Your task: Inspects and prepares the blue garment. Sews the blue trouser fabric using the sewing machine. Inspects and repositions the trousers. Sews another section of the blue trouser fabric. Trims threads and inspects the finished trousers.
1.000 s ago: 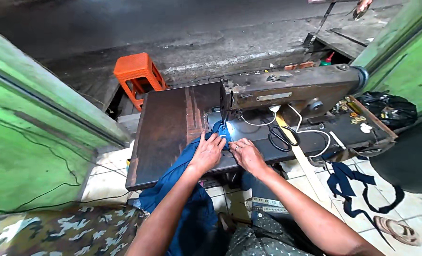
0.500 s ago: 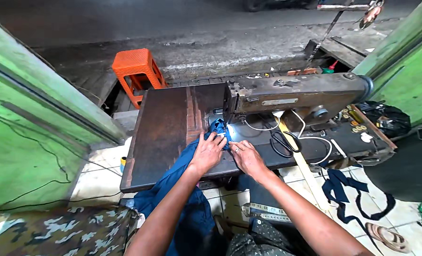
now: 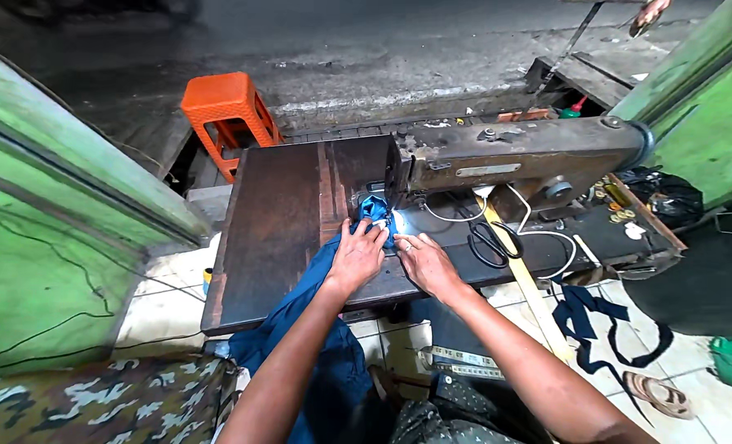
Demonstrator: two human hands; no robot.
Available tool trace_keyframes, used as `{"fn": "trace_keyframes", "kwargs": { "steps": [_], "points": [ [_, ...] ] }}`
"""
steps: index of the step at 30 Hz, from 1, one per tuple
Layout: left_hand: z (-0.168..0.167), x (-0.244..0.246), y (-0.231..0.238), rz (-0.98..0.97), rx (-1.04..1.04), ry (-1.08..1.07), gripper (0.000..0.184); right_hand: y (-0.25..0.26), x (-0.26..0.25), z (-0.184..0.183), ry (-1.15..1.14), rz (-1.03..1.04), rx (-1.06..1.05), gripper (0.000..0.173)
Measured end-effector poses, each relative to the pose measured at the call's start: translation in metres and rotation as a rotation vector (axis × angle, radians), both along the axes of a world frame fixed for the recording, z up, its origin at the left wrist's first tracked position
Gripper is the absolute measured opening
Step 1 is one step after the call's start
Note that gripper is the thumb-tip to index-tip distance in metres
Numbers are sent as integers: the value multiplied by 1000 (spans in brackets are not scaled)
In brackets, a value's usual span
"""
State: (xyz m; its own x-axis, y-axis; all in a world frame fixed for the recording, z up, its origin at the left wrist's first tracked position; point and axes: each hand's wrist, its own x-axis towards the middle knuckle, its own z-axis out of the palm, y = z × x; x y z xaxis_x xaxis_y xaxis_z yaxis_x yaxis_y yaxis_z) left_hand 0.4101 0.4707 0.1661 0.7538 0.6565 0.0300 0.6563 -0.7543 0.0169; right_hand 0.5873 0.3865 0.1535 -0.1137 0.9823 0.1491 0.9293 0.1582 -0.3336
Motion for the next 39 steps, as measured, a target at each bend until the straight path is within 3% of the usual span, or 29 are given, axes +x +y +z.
{"fn": "trace_keyframes", "kwargs": {
  "steps": [14, 16, 18, 20, 22, 24, 27, 29, 32, 34, 37, 39],
  "points": [
    [-2, 5, 7, 88, -46, -12, 46, 6, 10, 12, 77, 31, -170, 42],
    [-3, 4, 7, 89, -60, -26, 46, -19, 19, 23, 169, 92, -95, 40],
    [-4, 4, 7, 91, -67, -37, 47, -51, 41, 42, 225, 108, 110, 34],
    [-4, 4, 7, 97, -77, -41, 47, -73, 86, 72, 132, -12, 385, 31],
    [-4, 4, 7, 97, -67, -42, 46, -77, 161, 108, -67, -292, 522, 36],
    [-6, 5, 6, 96, -54, -47, 46, -59, 241, 142, -85, -623, 468, 50],
    [-3, 8, 8, 110, -85, -43, 46, -2, 325, 176, 253, -894, 234, 58],
    [0, 9, 9, 119, -119, -34, 47, 29, 350, 177, 539, -934, 25, 52],
    [1, 9, 10, 123, -133, -52, 47, 42, 349, 173, 649, -992, -71, 44],
    [0, 6, 10, 121, -121, -87, 46, 29, 341, 163, 692, -911, 75, 43],
    [-6, 1, 6, 110, -66, -172, 45, -5, 335, 116, 756, -704, 495, 42],
    [-9, 5, 9, 83, 11, -267, 40, -27, 326, 96, 856, -802, 733, 33]
  ]
}}
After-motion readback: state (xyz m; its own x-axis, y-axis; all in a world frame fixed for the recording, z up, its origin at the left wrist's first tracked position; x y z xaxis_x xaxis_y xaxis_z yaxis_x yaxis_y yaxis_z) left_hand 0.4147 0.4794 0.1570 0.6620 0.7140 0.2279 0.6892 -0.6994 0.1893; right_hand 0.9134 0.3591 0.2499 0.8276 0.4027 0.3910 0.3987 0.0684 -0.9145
